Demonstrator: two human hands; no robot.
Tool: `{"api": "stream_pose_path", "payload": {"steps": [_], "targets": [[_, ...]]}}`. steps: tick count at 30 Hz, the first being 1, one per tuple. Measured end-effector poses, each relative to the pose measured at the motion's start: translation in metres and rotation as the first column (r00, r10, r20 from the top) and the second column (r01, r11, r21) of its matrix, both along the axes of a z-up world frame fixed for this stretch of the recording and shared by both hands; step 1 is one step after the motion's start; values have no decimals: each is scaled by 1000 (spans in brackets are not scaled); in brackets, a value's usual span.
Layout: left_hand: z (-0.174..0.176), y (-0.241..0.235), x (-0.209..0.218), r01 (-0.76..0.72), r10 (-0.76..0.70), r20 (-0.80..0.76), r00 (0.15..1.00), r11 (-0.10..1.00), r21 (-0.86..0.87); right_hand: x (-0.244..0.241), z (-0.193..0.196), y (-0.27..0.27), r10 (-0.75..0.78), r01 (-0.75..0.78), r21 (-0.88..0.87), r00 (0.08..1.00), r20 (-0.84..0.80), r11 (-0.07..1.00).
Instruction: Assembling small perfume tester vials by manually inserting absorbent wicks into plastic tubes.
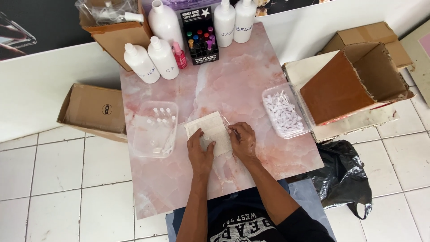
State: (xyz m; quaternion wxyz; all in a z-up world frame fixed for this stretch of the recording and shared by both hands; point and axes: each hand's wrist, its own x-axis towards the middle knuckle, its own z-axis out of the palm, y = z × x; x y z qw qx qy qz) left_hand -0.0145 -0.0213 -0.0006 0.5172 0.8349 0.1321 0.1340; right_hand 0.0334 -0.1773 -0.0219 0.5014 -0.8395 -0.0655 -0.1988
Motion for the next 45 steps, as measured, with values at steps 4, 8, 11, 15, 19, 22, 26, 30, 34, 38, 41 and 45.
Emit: {"api": "stream_pose_path", "payload": {"steps": [4,8,11,15,19,22,26,30,34,38,41,45], "targets": [[14,-5,-12,28,-27,-49,998,999,26,-7,0,-4,15,-15,90,1000,1,996],[-11,-27,-18,-196,-51,548,835,903,382,-16,6,-10,64,-65,235,998,13,970],[-5,-57,-22,-192,-118,638,761,898,395,-25,18,-19,97,-110,233,993,67,966],[26,-97,-22,26,-174,659,731,973,229,-44,54,-41,174,-190,230,981,88,955],[31,-124,8,119,-174,687,705,985,126,-35,65,-77,128,-151,165,981,144,975],[26,-143,36,141,-200,695,690,980,143,-11,60,-112,9,-31,151,990,140,988],[11,-170,71,240,-351,595,723,935,261,31,57,-156,-104,104,-152,995,7,983],[-4,-185,86,341,-532,225,816,758,556,68,50,-170,-209,4,-459,894,-396,888],[-5,-193,93,339,-590,140,795,624,704,77,47,-161,-211,-64,-393,759,-616,917],[-27,-204,103,338,-489,31,872,647,683,87,16,-165,-223,-33,-362,735,-640,932],[-27,-206,107,497,-465,-220,857,633,594,92,-4,-169,-287,1,-416,725,-626,909],[-34,-208,110,527,-475,-258,841,614,588,99,-8,-170,-318,60,-412,738,-595,909]]}}
